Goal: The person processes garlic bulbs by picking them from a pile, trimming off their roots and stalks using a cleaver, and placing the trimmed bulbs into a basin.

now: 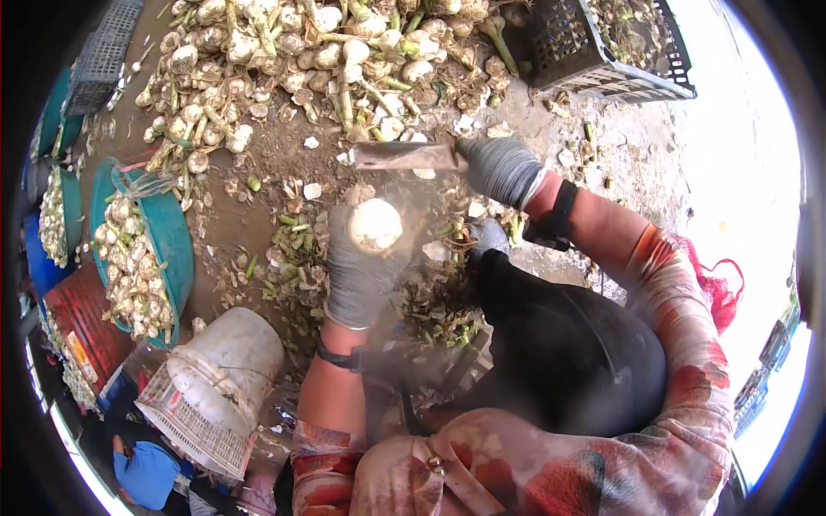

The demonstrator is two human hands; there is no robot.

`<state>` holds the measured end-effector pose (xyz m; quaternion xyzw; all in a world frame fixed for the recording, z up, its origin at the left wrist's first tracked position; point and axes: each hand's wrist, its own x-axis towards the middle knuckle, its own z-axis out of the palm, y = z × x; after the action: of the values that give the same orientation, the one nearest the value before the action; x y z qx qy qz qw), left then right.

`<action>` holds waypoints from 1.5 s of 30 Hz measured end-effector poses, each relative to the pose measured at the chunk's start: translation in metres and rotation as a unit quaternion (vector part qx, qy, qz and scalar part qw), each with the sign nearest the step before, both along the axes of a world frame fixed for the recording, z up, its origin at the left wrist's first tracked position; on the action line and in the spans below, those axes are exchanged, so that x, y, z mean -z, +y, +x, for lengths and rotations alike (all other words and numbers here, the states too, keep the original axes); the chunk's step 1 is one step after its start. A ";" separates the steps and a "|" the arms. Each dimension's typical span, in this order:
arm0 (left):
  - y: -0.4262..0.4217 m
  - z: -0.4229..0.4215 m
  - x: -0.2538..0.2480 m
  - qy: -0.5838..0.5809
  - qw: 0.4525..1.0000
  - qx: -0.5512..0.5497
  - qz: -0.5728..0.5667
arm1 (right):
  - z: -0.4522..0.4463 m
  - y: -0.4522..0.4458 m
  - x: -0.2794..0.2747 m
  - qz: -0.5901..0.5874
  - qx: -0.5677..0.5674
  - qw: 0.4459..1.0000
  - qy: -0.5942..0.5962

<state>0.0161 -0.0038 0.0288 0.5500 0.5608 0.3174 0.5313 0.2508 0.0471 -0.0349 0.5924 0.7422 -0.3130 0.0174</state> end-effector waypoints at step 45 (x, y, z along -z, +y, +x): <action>0.004 -0.002 0.029 -0.366 0.913 -0.073 -0.163 | -0.028 -0.019 -0.029 -0.008 0.033 0.961 0.274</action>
<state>0.0146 -0.0002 0.0001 0.2589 0.4097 0.4381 0.7571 0.2226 0.0278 -0.0056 0.5082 0.6959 -0.4694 -0.1928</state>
